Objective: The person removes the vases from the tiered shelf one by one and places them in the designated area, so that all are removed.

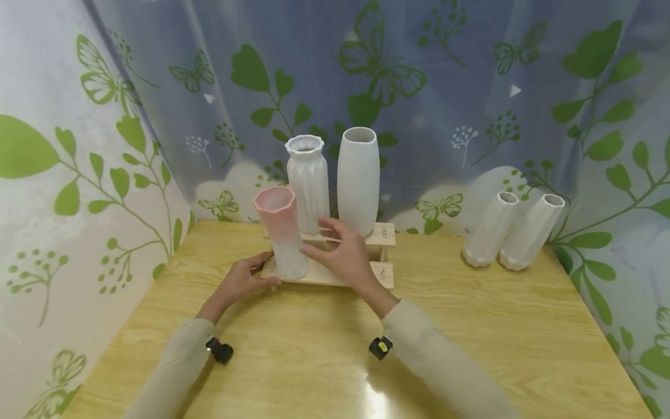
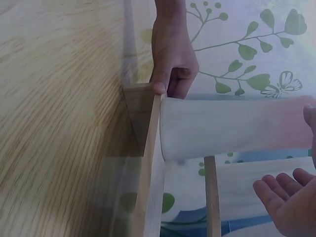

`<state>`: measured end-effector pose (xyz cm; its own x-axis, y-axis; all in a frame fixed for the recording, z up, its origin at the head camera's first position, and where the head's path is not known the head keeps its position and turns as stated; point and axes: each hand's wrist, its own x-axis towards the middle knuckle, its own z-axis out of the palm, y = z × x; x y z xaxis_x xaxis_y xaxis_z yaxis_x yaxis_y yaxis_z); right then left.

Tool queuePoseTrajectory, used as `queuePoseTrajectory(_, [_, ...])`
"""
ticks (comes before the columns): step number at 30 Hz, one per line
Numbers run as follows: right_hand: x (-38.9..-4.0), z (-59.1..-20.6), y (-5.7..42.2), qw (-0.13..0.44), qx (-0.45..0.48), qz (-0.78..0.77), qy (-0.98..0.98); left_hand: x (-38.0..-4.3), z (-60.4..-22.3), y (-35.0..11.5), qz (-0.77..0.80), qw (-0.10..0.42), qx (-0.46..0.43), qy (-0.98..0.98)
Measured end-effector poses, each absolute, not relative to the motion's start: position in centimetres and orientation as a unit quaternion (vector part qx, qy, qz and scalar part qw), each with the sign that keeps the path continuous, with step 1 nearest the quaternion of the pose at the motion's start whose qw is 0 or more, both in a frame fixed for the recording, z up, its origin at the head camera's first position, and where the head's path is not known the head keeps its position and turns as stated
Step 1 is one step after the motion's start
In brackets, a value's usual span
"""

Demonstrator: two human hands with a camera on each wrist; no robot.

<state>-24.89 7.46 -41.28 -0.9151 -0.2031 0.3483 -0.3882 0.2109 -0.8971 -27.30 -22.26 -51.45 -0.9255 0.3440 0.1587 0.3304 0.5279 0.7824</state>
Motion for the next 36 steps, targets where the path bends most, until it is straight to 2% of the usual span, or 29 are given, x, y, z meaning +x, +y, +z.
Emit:
queuePoseTrajectory(17, [-26.4, -41.5, 2.8, 0.075, 0.183, 0.610, -0.767, -27.4, -51.4, -22.1, 0.448, 0.009, 0.189, 0.874])
queuePoseTrajectory(36, [-27.1, -42.2, 1.0, 0.080, 0.177, 0.603, -0.774, -27.4, -51.4, -22.3, 0.457, 0.017, 0.181, 0.871])
